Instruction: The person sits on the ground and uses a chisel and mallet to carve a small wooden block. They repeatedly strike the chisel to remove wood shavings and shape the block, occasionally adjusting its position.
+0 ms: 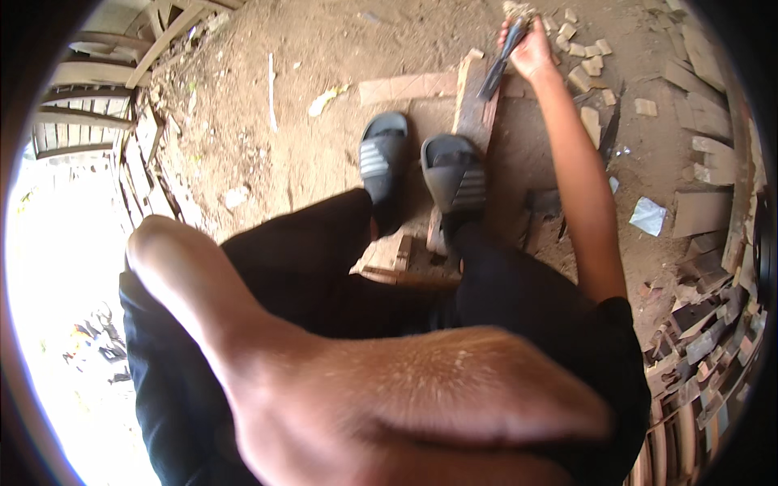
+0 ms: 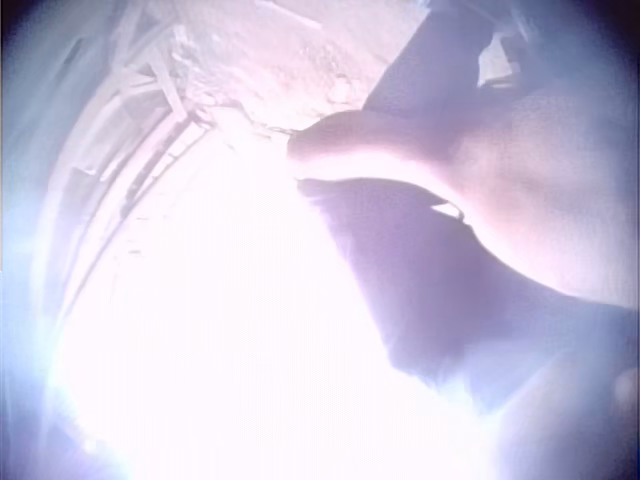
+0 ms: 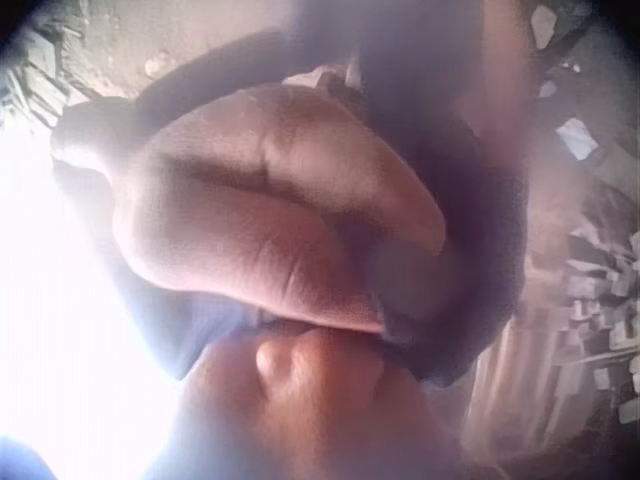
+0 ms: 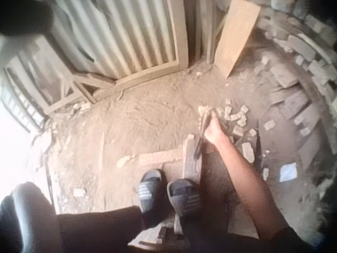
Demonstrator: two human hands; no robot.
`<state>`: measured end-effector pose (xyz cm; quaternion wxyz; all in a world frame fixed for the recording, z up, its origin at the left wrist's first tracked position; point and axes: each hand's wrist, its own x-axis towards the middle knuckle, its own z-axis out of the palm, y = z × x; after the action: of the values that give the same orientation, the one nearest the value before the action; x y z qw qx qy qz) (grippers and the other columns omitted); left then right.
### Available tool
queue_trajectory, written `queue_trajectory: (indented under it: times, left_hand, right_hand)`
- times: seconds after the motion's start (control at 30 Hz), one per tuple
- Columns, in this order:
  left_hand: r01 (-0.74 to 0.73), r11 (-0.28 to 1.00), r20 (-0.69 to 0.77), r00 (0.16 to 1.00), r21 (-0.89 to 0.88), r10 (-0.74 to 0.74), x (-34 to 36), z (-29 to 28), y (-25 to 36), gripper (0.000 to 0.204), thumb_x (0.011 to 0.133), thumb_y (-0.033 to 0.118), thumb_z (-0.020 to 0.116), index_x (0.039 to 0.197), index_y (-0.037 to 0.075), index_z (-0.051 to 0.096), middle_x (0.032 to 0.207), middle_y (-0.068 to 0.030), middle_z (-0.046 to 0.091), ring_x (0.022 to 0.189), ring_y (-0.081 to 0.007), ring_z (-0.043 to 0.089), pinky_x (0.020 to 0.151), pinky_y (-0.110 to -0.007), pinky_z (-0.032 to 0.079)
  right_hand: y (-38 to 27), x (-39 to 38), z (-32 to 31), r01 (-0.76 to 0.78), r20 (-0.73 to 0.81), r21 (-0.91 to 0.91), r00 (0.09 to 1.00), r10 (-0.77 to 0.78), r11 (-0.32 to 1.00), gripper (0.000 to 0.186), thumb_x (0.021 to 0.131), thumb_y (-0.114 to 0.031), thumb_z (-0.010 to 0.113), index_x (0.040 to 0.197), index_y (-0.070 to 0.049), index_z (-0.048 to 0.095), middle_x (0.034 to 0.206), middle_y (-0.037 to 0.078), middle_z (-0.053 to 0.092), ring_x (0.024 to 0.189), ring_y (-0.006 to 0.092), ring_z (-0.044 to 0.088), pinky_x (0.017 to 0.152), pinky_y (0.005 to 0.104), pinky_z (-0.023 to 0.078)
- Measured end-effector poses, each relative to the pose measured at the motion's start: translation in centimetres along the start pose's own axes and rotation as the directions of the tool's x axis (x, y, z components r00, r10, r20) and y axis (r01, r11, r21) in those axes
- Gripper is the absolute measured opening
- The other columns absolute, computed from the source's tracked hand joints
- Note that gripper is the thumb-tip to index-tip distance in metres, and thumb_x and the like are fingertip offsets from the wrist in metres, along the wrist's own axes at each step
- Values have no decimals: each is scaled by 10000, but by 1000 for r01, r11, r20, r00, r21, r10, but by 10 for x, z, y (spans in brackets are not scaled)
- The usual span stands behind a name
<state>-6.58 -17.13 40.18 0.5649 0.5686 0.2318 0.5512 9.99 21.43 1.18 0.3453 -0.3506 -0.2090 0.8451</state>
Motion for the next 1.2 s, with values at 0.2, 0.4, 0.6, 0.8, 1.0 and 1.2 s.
queue_trajectory:
  times: [0.2,0.4,0.6,0.8,1.0,1.2]
  left_hand:
    - [566,818,531,727,-103,-437,12,-51,-5,342,1013,312,580,1027,-17,672,898,-163,696,666,-265,671,659,-367,584]
    - [748,663,683,478,12,-552,21,-101,-31,377,1020,319,537,1079,-22,686,869,-132,704,654,-207,672,645,-333,589]
    - [727,462,-235,633,507,-738,76,-163,-172,472,1045,369,519,747,27,648,656,-71,636,525,-153,606,612,-323,548]
    - [627,652,-318,779,426,-541,160,-229,-321,519,882,178,798,1264,-62,543,1137,-168,686,992,-274,708,834,-412,599]
    - [587,809,-140,801,-9,-582,158,-230,-363,465,841,82,792,1240,-2,568,1094,-119,703,906,-245,708,798,-402,596]
    - [669,742,51,743,-34,-667,144,-197,-368,188,928,150,725,1070,44,662,873,-65,712,742,-175,689,613,-282,544]
  right_hand:
    - [36,-4,42,193,-198,212,968,-152,958,330,1054,-470,519,916,-214,676,759,-28,669,679,180,630,598,354,512]
    - [34,-38,59,-5,-189,-307,980,-56,952,151,1036,-272,610,1052,-130,660,853,28,633,703,162,623,574,315,504]
    - [42,-57,46,-7,76,-484,996,50,875,123,1037,-186,610,1074,-85,669,843,11,656,698,132,621,599,293,511]
    - [32,-33,48,240,166,-538,970,-178,808,128,1008,-78,575,1056,-64,694,908,8,681,804,125,615,713,274,496]
    - [9,-55,29,189,181,-385,975,-128,903,256,1028,-82,541,1246,-60,673,1124,53,722,989,161,692,859,306,555]
    - [-3,-86,52,112,14,-665,990,-138,739,342,1053,-234,578,1307,-10,628,1119,75,715,940,132,670,813,282,534]
